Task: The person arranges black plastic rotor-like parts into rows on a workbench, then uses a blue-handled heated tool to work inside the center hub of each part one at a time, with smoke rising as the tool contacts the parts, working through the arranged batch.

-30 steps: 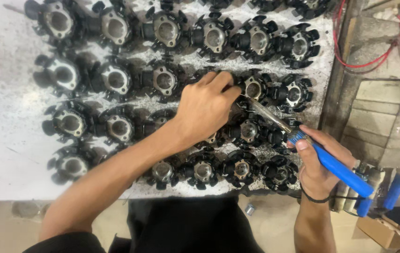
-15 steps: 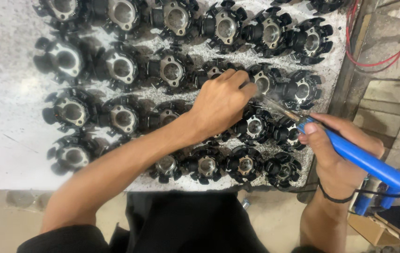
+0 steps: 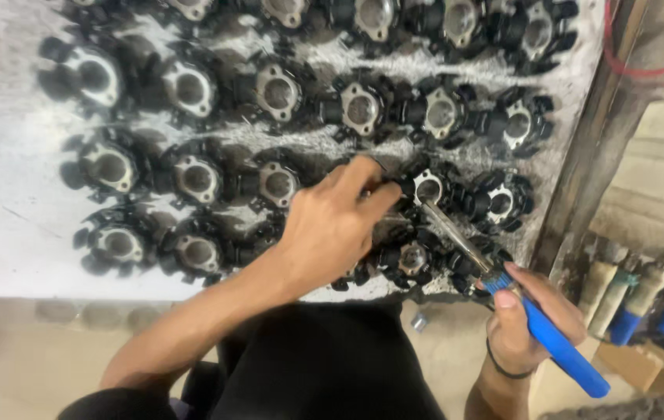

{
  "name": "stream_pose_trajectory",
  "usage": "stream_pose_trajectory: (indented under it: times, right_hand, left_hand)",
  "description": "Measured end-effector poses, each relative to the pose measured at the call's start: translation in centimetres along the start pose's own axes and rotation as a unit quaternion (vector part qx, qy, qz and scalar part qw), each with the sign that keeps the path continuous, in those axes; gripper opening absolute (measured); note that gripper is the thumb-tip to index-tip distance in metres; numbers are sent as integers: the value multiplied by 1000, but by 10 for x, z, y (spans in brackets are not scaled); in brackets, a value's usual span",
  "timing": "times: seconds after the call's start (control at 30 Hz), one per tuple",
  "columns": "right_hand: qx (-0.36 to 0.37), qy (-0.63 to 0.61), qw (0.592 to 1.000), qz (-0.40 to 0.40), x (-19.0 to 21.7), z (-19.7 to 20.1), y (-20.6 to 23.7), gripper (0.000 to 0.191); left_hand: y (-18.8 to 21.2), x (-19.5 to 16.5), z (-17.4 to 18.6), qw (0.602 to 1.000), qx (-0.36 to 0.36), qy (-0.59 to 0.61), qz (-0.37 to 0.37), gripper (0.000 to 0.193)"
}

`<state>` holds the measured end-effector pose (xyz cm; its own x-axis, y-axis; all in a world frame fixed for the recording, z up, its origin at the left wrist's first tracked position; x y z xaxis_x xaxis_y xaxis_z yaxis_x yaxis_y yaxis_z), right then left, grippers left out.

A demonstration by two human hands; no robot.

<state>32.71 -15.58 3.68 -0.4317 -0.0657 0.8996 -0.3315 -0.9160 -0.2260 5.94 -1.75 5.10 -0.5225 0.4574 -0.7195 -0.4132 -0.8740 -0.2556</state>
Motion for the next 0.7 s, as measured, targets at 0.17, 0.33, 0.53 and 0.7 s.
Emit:
stream_pose_trajectory:
  times: [0.17, 0.33, 0.53, 0.7]
  right_hand:
    - [2, 32, 999, -2, -1, 10, 10, 48]
    - [23, 87, 996, 11, 10, 6, 4, 48]
    - [83, 145, 984, 55, 30, 6, -5, 42]
    - [102, 136, 985, 41, 43, 2, -9, 39]
  left_hand:
    - [14, 2, -25, 1000, -2, -11, -6, 36]
    - [14, 4, -30, 1000, -7, 2, -16, 29]
    - [14, 6, -34, 1000, 9, 6, -21, 28]
    - [15, 6, -35, 999, 14, 9, -28, 27]
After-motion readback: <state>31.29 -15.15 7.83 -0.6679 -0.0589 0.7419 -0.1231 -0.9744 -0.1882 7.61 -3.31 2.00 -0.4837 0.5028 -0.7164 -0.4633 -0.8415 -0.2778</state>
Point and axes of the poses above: each hand's wrist, its own y-axis away from the middle knuckle, its own z-axis out of the back of the hand, x = y × z, the point moved 2 cm from there along -y, towards the middle knuckle
